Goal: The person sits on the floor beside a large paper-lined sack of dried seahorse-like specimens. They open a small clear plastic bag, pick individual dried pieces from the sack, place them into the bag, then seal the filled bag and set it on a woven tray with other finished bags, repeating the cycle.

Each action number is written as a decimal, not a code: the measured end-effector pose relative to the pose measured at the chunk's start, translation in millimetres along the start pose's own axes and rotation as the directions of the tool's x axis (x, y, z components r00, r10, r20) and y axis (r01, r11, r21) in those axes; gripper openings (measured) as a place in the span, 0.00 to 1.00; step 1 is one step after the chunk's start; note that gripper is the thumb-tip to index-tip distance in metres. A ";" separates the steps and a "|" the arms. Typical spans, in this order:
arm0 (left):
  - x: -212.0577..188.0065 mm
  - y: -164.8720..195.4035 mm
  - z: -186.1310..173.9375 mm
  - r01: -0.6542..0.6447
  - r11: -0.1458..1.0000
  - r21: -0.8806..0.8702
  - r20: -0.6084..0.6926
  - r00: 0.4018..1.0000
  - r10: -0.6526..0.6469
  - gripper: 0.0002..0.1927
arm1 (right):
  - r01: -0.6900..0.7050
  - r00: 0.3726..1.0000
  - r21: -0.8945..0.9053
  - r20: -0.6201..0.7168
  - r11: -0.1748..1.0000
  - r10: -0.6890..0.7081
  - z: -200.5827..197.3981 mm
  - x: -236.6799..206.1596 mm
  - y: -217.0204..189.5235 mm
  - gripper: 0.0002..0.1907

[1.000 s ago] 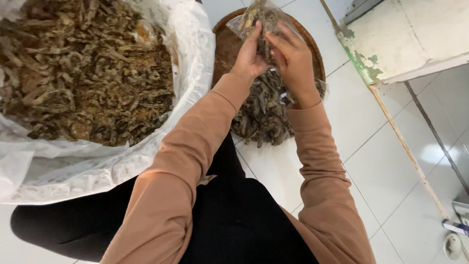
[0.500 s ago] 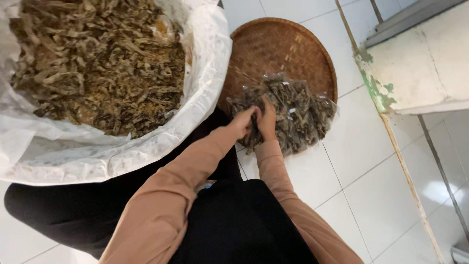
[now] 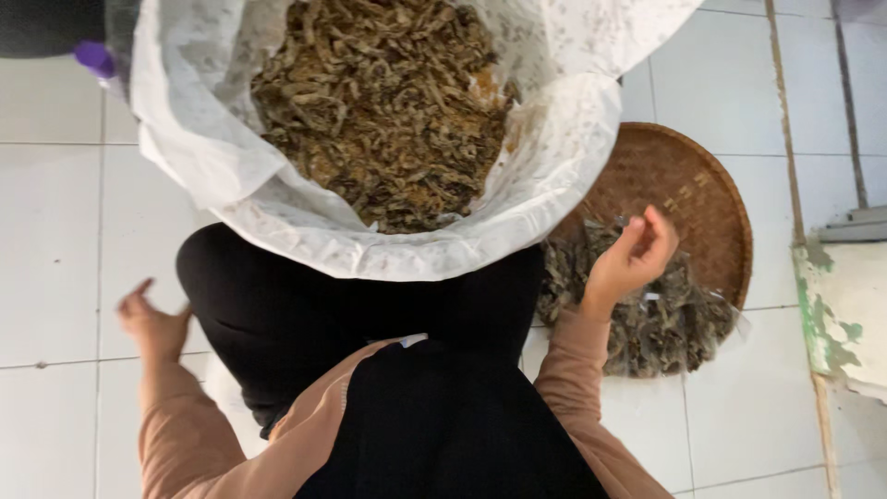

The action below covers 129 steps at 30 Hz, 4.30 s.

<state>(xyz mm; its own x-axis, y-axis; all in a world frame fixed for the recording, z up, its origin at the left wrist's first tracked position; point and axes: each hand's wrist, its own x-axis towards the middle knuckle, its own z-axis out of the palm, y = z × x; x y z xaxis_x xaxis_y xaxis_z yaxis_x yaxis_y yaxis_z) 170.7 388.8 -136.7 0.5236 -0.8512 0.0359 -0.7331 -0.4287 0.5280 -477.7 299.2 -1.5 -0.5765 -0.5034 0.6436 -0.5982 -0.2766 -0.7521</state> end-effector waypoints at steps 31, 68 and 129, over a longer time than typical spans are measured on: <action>158.0 127.8 -122.7 -0.359 0.204 -0.911 -0.384 0.918 -0.096 0.19 | -0.011 0.851 0.560 0.440 0.829 -0.286 144.2 4.9 -208.2 0.05; -40.5 421.9 -13.4 -0.643 0.166 -0.747 -0.316 0.564 0.763 0.33 | -0.203 0.673 0.475 0.703 0.856 -0.231 156.4 2.3 -158.6 0.32; 223.0 384.3 148.3 0.475 -0.830 -0.292 0.704 0.694 0.150 0.29 | 0.303 -0.402 0.318 0.897 0.898 -0.182 352.1 -103.6 -50.7 0.27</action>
<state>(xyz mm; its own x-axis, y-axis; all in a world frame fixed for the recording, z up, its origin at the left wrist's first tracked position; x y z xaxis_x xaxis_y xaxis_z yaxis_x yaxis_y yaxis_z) -58.6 -10.7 -51.6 -0.0516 -0.8683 -0.4933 0.9840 0.0403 -0.1738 -191.6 77.1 -80.0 0.8400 -0.4819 -0.2494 -0.5354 -0.6613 -0.5254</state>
